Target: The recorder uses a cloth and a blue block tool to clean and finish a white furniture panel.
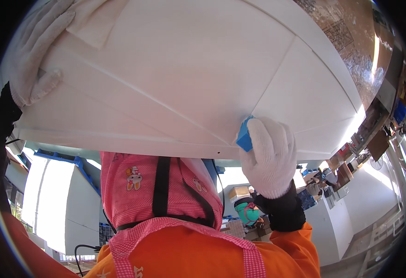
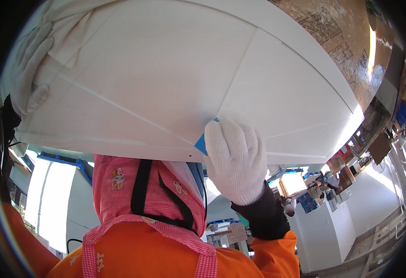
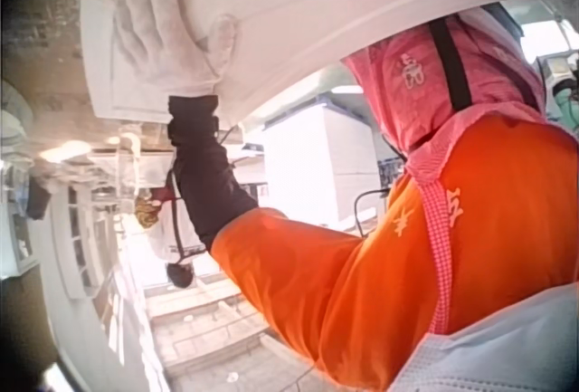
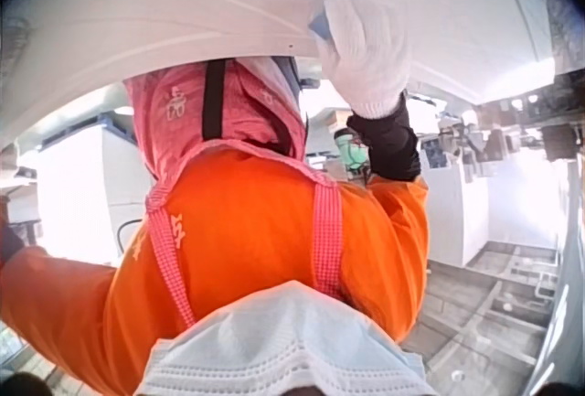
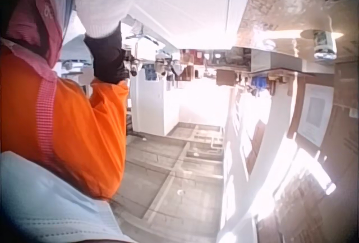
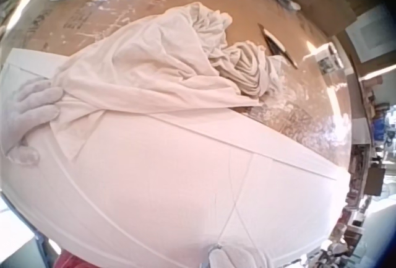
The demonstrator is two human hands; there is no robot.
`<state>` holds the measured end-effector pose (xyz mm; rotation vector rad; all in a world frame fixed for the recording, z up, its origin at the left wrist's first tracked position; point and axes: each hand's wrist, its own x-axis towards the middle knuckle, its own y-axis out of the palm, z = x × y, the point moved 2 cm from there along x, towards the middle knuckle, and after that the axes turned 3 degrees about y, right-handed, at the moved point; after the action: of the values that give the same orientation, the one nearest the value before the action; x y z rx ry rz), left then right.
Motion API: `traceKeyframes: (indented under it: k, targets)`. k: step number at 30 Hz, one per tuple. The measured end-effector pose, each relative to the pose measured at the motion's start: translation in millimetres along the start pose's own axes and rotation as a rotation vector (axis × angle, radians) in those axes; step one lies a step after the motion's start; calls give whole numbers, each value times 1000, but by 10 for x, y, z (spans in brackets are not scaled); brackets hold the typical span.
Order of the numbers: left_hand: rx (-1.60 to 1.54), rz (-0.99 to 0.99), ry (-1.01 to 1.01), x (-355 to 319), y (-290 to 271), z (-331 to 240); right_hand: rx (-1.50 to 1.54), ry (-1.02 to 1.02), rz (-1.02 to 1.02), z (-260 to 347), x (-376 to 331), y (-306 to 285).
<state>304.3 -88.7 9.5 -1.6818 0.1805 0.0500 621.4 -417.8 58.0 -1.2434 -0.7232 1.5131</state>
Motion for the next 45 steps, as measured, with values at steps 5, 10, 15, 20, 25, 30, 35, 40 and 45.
traceKeyframes:
  k: [5, 10, 15, 20, 25, 30, 35, 40, 45]
  targets:
    - [20, -39, -65, 80, -2, -151, 156, 87, 133, 115, -266, -12]
    - [26, -144, -23, 90, 12, -92, 666, 660, -278, -343, -411, -77]
    - [38, 86, 45, 67, -45, 31, 654, 674, -145, -237, -685, 112]
    - [28, -38, -14, 90, 13, -58, 714, 675, -220, -109, -709, 215]
    - [1, -96, -40, 73, 4, -123, 619, 639, -156, -100, -564, 175]
    - [26, -44, -59, 72, 6, -107, 627, 614, -322, -180, -535, 273]
    - [54, -63, -62, 70, -15, -142, 594, 636, -265, 7, -673, 261]
    - [116, -15, -71, 102, -55, -125, 571, 653, -314, -117, -538, 235]
    - [88, -68, -72, 169, -62, -174, 543, 633, -155, -108, -535, 121]
